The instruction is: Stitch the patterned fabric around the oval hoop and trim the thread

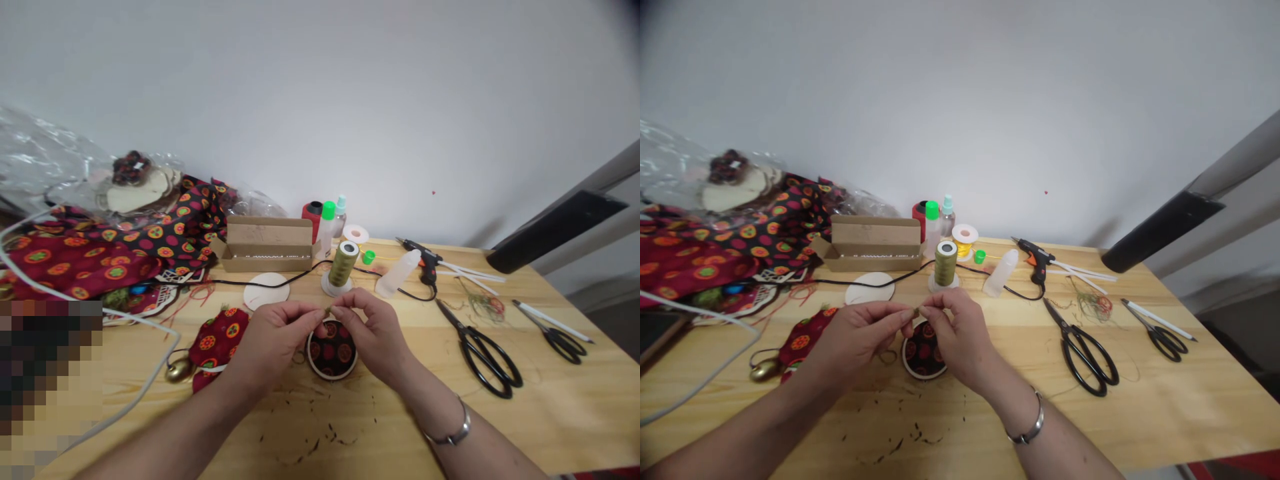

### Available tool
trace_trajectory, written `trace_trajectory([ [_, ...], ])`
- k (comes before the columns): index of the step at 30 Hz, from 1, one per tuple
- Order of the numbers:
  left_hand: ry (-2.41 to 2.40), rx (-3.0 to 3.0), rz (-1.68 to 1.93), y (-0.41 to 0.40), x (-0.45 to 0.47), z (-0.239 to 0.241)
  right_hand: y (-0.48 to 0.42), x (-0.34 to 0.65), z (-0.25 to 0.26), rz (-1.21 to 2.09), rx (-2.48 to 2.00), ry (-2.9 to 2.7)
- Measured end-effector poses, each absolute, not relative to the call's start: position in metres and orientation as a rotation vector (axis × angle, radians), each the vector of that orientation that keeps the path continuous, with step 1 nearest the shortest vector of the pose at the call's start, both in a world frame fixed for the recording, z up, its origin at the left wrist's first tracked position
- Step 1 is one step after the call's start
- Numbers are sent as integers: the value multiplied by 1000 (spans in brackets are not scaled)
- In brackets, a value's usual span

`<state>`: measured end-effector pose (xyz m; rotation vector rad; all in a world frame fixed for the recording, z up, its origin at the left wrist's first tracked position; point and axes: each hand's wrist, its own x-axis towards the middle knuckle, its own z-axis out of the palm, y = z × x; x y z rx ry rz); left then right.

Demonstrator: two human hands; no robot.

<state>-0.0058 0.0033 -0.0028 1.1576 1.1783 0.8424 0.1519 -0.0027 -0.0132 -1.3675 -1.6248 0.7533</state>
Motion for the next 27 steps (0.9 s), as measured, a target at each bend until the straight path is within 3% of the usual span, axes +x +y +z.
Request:
trace_trajectory([
  [12, 1320, 1405, 909, 0, -4, -3, -4, 146, -13, 1163, -1460, -1381],
  [14, 1307, 1333, 871, 2, -5, -4, -2, 147, -14, 1075, -1463, -1399],
  [19, 1261, 1237, 843, 5, -8, -8, -2, 151, -14, 459, -1292, -1583],
  [27, 1323, 1326, 869, 3, -6, 1, -6, 148, -14, 294, -1191, -1800],
])
